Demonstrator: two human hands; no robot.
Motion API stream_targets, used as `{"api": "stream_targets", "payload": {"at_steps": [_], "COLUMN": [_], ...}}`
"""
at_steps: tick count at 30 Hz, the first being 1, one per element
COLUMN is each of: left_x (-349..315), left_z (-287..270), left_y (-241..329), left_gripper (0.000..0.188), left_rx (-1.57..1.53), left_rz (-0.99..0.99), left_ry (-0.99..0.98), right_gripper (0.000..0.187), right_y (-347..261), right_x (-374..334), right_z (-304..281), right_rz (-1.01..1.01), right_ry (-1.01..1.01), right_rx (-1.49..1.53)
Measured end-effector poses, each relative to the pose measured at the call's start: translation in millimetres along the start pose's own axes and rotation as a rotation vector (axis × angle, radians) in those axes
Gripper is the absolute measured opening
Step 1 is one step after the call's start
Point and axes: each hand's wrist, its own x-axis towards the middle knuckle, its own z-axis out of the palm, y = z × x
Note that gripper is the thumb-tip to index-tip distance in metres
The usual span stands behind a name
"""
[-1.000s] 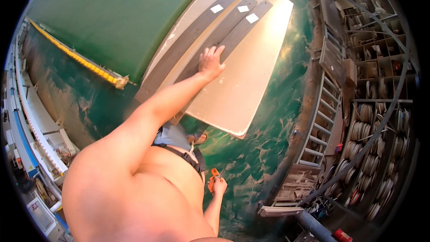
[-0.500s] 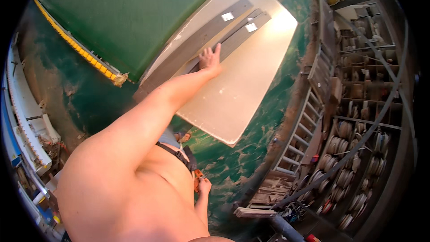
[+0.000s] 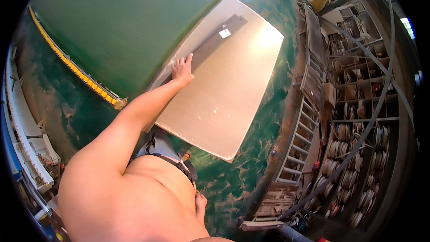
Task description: The person picks up wooden planks from a stack, places them onto a machine conveyor or guide, and feeds them into a processing machine while interacting with a touchscreen control panel.
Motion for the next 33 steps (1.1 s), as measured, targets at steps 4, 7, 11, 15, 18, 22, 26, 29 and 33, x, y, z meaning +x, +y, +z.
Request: {"api": "stream_targets", "payload": {"at_steps": [4,7,11,15,18,22,26,29,33], "left_x": [2,22,17,-14,-52,-112,-163,-212,-278], "left_z": [-7,14,17,2,1,12,14,-1,24], "left_y": [2,-11,27,30,37,30,4,-25,-59], "left_gripper": [0.101,0.094,0.08,0.09,0.097,0.104,0.121,0.125,0.132], "left_rx": [0.167,0.061,0.059,0.066,0.076,0.005,-0.343,-0.467,-0.701], "left_rz": [-0.055,-0.144,-0.117,-0.17,-0.145,-0.187,-0.144,-0.18,-0.368], "left_ry": [-0.139,-0.229,-0.231,-0.212,-0.186,-0.192,-0.186,-0.286,-0.682], "right_gripper": [0.015,0.02,0.008,0.011,0.009,0.012,0.019,0.022,0.035], "right_y": [-29,-23,-44,-68,-80,-114,-184,-204,-233], "right_x": [-9,24,36,100,160,217,157,136,72], "right_z": [-5,-15,-45,-76,-108,-146,-132,-134,-117], "right_rz": [0.001,-0.062,-0.032,-0.036,-0.171,-0.726,-0.994,-0.936,-0.843], "right_ry": [0.056,0.017,0.082,0.117,0.095,-0.294,-0.68,-0.846,-1.013], "right_rx": [-0.009,0.13,0.178,0.058,-0.084,-0.283,-0.297,-0.283,-0.263]}}
